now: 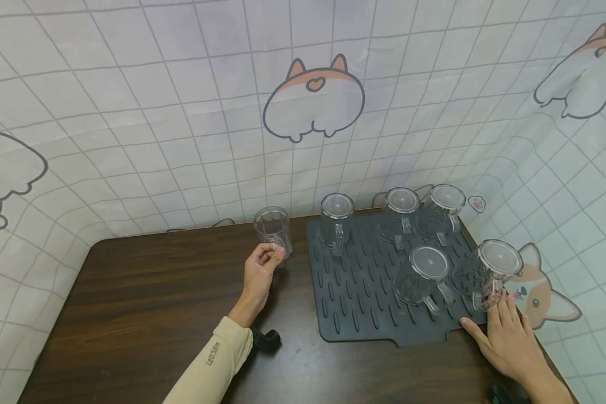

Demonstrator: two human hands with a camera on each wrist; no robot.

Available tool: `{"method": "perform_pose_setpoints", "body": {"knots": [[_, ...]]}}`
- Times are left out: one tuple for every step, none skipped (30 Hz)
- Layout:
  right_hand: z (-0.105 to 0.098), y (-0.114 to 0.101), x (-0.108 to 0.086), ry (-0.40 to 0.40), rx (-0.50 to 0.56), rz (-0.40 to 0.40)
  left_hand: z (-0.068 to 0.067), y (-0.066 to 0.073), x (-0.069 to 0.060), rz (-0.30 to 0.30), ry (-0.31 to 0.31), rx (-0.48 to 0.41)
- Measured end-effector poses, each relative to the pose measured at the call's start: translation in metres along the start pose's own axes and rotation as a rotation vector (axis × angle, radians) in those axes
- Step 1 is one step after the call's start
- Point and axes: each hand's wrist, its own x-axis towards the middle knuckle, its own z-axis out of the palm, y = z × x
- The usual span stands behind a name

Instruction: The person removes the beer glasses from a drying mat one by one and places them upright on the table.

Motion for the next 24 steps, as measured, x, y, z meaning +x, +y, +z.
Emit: {"method": "perform_pose_setpoints", "body": {"knots": [[0.0, -0.0001, 0.0, -0.001, 0.002, 0.0, -0.0002, 0.0005, 0.0001, -0.004, -0.002, 0.012], [0.0, -0.0002, 0.0001, -0.002, 0.004, 0.001, -0.0003, 0.001, 0.0004, -0.007, -0.005, 0.023], [0.0, -0.0003, 0.0001, -0.002, 0.006, 0.001, -0.0003, 0.0017, 0.0005, -0.01, -0.008, 0.032], [0.0001, -0.0004, 0.0002, -0.002, 0.008, 0.002, -0.0005, 0.0021, 0.0008, -0.013, -0.01, 0.04], [0.0002, -0.0005, 0.0002, -0.003, 0.01, 0.003, -0.0006, 0.0026, 0.0009, -0.016, -0.012, 0.049], [0.0004, -0.0007, 0.0002, -0.002, 0.009, 0.003, -0.0007, 0.0032, 0.0008, -0.019, -0.014, 0.059], [0.0006, -0.0009, 0.0003, -0.001, 0.008, 0.003, -0.0009, 0.0038, 0.0009, -0.021, -0.014, 0.065], [0.0007, -0.001, 0.0004, -0.003, 0.009, 0.004, -0.0009, 0.0045, 0.0008, -0.024, -0.014, 0.071], [0.0008, -0.0011, 0.0006, -0.004, 0.008, 0.004, -0.001, 0.0051, 0.0008, -0.027, -0.014, 0.075], [0.001, -0.0011, 0.0007, -0.005, 0.008, 0.004, -0.0012, 0.0057, 0.0006, -0.032, -0.012, 0.082], [0.0011, -0.0011, 0.0009, -0.006, 0.005, 0.004, -0.0013, 0.0062, 0.0006, -0.037, -0.008, 0.093], [0.0013, -0.0011, 0.001, -0.006, 0.005, 0.004, -0.0014, 0.0069, 0.0008, -0.042, -0.005, 0.101], [0.0015, -0.0009, 0.0012, -0.006, 0.005, 0.003, -0.0016, 0.0076, 0.0009, -0.047, -0.001, 0.113], [0.0017, -0.0007, 0.0013, -0.005, 0.005, 0.002, -0.0018, 0.0083, 0.0011, -0.053, 0.003, 0.128], [0.0019, -0.0006, 0.0013, -0.001, 0.003, 0.002, -0.0021, 0.0087, 0.0014, -0.059, 0.008, 0.144], [0.0022, -0.0005, 0.0012, 0.003, 0.001, 0.0, -0.0024, 0.0092, 0.0017, -0.064, 0.013, 0.16], [0.0024, -0.0005, 0.0012, 0.008, -0.001, -0.002, -0.0028, 0.0095, 0.0019, -0.067, 0.017, 0.174], [0.0025, -0.0004, 0.0011, 0.012, -0.002, -0.004, -0.0032, 0.0098, 0.002, -0.07, 0.019, 0.185], [0.0026, -0.0004, 0.001, 0.014, -0.003, -0.005, -0.0037, 0.0098, 0.002, -0.073, 0.021, 0.195], [0.0024, -0.0004, 0.001, 0.015, -0.004, -0.005, -0.0043, 0.0094, 0.0021, -0.073, 0.025, 0.202], [0.0021, -0.0003, 0.0009, 0.015, -0.004, -0.005, -0.005, 0.009, 0.0021, -0.072, 0.029, 0.205], [0.0017, -0.0002, 0.001, 0.014, -0.004, -0.004, -0.0058, 0.0086, 0.0019, -0.069, 0.033, 0.209], [0.0011, -0.0001, 0.001, 0.011, -0.006, -0.004, -0.0066, 0.0083, 0.0018, -0.067, 0.04, 0.215], [0.0004, 0.0001, 0.0011, 0.005, -0.006, -0.002, -0.0076, 0.0078, 0.002, -0.066, 0.048, 0.22]]}}
